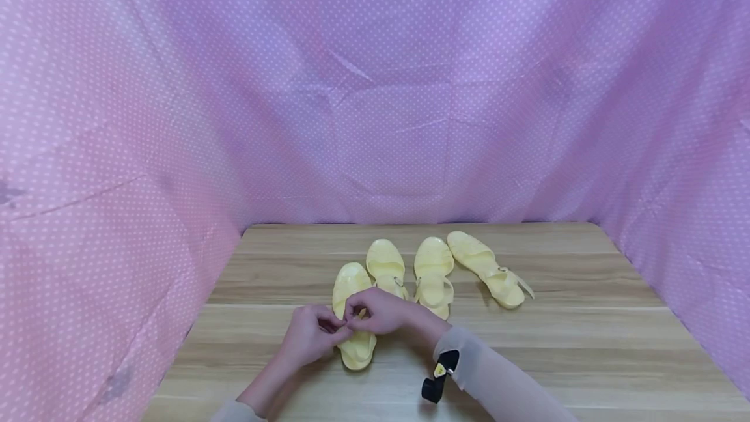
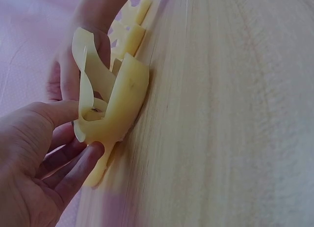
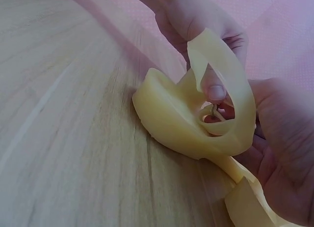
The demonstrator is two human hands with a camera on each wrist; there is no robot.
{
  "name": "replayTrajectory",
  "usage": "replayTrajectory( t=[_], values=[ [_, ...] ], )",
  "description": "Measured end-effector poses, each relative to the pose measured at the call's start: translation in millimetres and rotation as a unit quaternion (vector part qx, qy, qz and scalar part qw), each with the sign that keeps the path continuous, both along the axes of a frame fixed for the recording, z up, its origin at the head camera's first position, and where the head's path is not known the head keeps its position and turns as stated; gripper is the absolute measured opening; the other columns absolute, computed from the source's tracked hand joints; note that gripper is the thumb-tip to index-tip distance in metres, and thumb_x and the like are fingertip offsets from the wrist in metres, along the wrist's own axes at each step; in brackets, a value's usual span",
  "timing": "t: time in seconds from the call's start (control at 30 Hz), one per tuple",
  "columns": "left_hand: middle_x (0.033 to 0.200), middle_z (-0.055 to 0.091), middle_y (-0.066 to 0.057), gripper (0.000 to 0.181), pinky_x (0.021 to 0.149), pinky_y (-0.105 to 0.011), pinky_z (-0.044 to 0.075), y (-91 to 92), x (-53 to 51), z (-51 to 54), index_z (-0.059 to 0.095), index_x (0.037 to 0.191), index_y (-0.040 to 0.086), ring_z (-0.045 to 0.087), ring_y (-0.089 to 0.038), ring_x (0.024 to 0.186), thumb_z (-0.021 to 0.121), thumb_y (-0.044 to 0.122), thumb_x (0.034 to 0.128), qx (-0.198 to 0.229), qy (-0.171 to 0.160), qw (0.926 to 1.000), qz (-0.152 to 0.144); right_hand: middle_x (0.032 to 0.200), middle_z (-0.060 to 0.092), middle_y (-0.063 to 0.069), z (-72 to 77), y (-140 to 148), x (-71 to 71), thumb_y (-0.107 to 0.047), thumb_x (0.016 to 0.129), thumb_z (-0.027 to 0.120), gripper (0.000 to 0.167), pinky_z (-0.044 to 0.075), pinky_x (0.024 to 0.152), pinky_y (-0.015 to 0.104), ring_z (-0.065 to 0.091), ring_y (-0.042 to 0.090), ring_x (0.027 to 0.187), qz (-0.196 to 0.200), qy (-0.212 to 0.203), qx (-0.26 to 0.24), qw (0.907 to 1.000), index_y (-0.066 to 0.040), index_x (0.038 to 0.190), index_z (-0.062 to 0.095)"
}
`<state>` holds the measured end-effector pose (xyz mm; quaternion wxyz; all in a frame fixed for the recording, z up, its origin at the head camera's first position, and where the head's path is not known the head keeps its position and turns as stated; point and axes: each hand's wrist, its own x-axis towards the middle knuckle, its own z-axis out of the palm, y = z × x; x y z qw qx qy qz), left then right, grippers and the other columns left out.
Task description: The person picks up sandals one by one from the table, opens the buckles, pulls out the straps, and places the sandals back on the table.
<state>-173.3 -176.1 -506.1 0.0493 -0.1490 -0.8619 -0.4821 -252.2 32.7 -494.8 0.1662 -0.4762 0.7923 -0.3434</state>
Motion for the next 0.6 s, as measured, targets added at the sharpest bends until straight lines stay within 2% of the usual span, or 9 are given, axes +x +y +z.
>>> replayTrajectory(
  t=[0.17,0.4,0.6],
  values=[
    [0.076,0.079,0.000,0.011,0.059,-0.022,0.062,0.2,-1.3,-0.4,0.082,0.076,0.012,0.067,0.004,0.063,0.092,0.010,0.0803,-0.001,0.011,0.9999,0.000,0.099,0.075,-0.004,0.3,1.1,-1.2,-0.008,0.097,0.068,0.008,0.056,0.092,0.018,0.064,-0.004,0.100,0.001,0.003,-0.002,1.0000,-0.013,0.092,0.069],
    [0.075,0.078,0.001,0.012,0.060,-0.021,0.062,-1.5,-1.9,-0.2,0.082,0.076,0.013,0.067,0.004,0.064,0.092,0.007,0.0792,-0.002,0.008,1.0000,-0.002,0.099,0.078,-0.005,-3.1,-2.4,-1.1,-0.023,0.104,0.069,0.011,0.053,0.089,0.015,0.061,-0.007,0.093,-0.002,0.018,-0.012,0.9998,-0.017,0.096,0.074],
    [0.076,0.079,-0.001,0.011,0.059,-0.020,0.061,-0.6,-1.7,0.1,0.082,0.076,0.012,0.067,0.005,0.064,0.092,0.008,0.0796,0.000,0.008,1.0000,-0.004,0.099,0.076,-0.005,-1.4,-0.9,0.6,-0.016,0.103,0.069,0.009,0.052,0.088,0.015,0.060,-0.007,0.094,-0.001,0.009,-0.007,0.9999,-0.015,0.095,0.073]
  ],
)
